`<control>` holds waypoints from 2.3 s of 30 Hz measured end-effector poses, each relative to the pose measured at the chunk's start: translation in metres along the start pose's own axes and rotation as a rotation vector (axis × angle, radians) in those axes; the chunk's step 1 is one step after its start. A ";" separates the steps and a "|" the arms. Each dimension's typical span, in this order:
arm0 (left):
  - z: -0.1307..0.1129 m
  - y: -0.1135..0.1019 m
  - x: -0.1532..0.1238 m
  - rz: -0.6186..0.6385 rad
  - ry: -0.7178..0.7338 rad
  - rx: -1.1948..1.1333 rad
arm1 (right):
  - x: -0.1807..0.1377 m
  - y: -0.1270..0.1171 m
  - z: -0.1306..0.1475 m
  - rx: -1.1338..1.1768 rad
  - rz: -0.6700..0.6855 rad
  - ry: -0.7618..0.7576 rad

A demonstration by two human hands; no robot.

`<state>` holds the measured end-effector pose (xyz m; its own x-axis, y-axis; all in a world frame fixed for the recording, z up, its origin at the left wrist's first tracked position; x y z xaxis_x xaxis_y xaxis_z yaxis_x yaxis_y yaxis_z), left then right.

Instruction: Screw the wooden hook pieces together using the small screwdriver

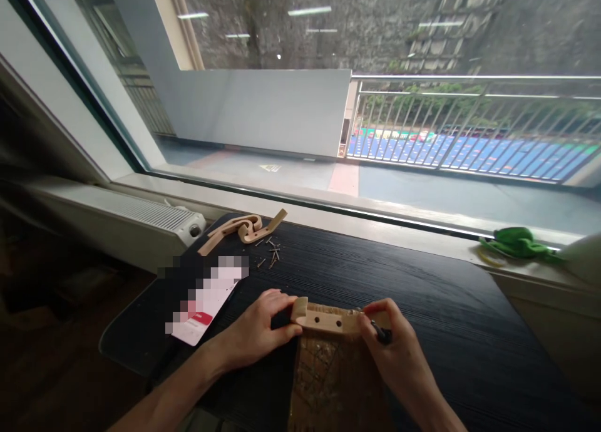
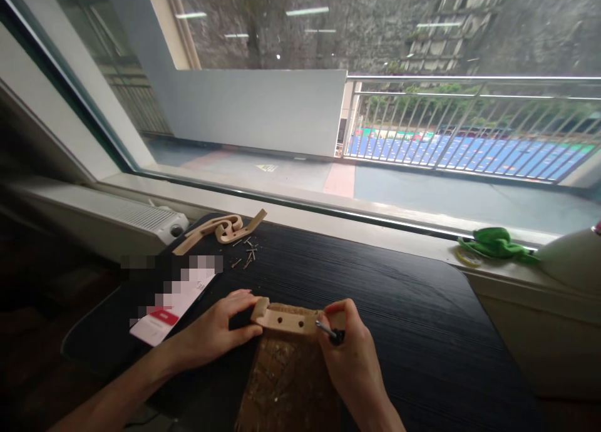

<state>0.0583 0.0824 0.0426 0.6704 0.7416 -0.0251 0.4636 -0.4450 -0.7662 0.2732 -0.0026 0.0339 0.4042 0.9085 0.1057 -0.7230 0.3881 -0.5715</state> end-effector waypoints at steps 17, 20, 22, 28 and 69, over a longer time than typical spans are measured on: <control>0.057 -0.081 0.079 0.055 -0.359 0.602 | 0.005 0.003 -0.009 -0.074 0.019 0.002; 0.060 -0.073 0.082 0.052 -0.397 0.623 | 0.005 0.004 -0.006 -0.077 0.023 -0.006; 0.057 -0.074 0.081 0.040 -0.404 0.624 | 0.004 0.004 -0.005 -0.072 0.021 -0.025; 0.001 -0.087 0.070 0.004 -0.255 0.566 | 0.005 0.004 -0.007 -0.058 0.021 -0.019; -0.076 0.005 0.028 0.075 0.315 0.354 | 0.001 -0.004 0.009 -0.043 -0.014 -0.072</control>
<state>0.1236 0.0626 0.0873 0.8627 0.5015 0.0649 0.2180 -0.2531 -0.9426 0.2711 -0.0020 0.0435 0.3716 0.9125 0.1708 -0.6926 0.3950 -0.6035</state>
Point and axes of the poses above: each hand's wrist, its own x-axis towards the middle knuckle, its own y-axis out of the palm, z = x × y, the point moved 6 cm from there along x, towards the middle knuckle, and after that the axes turned 1 degree about -y, right-handed, at the moved point
